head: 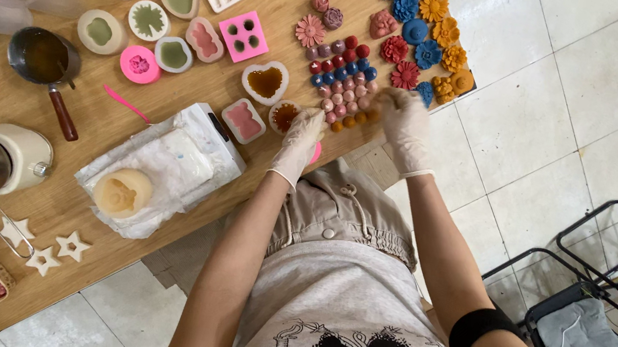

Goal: The person removes a small heart-shaped wax flower and a pink bear-shaped wax figure from silicone molds, then uses a small spoon to pour melted wax from a metal pitcher into a hollowed-out candle core.

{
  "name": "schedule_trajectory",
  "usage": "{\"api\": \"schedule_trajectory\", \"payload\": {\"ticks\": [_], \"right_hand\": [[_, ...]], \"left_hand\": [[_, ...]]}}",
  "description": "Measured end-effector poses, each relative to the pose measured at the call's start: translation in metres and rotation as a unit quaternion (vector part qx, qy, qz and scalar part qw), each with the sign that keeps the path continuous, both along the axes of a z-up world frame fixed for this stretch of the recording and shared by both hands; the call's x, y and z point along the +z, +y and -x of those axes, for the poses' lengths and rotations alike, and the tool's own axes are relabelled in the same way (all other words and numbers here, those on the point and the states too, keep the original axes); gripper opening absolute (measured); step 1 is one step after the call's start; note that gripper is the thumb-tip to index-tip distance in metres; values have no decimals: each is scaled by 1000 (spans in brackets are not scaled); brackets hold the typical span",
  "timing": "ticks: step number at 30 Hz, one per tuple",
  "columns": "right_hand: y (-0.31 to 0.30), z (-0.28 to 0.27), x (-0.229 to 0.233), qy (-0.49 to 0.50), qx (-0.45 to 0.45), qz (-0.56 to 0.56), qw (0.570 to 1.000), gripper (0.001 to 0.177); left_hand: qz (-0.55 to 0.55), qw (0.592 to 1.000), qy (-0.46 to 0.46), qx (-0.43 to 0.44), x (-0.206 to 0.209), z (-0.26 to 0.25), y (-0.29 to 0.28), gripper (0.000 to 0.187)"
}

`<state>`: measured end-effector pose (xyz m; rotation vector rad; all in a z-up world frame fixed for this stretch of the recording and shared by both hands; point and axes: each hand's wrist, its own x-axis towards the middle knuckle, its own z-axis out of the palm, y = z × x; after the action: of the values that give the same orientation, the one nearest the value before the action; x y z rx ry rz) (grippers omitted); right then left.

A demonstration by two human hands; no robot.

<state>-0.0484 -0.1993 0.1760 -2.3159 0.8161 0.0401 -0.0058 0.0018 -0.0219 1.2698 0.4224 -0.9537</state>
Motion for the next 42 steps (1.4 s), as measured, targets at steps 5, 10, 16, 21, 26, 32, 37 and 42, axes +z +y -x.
{"api": "schedule_trajectory", "payload": {"ticks": [5, 10, 16, 21, 26, 32, 37, 42], "right_hand": [[-16, 5, -5, 23, -15, 70, 997, 23], [-15, 3, -15, -13, 45, -4, 999, 22], [-1, -1, -4, 21, 24, -59, 998, 23], [-4, 5, -5, 1, -24, -89, 996, 25], [-8, 30, -38, 20, -165, -185, 969, 24], [2, 37, -83, -63, -287, -488, 822, 20], [1, 32, -110, -40, -300, -454, 838, 28], [1, 36, -128, -60, -314, -480, 817, 31]], "left_hand": [[6, 1000, -3, -8, 3, 1, 5, 36], [-19, 999, -14, -25, 10, -2, 4, 38], [18, 1000, 11, 10, 8, 0, 2, 40], [21, 1000, 5, -10, 15, -2, 3, 41], [23, 999, 26, -10, 26, -2, 3, 41], [28, 999, 16, -19, 20, -1, -3, 42], [-7, 999, 25, -46, 50, -5, -2, 41], [-9, 997, 50, -59, 78, -4, -3, 53]]}}
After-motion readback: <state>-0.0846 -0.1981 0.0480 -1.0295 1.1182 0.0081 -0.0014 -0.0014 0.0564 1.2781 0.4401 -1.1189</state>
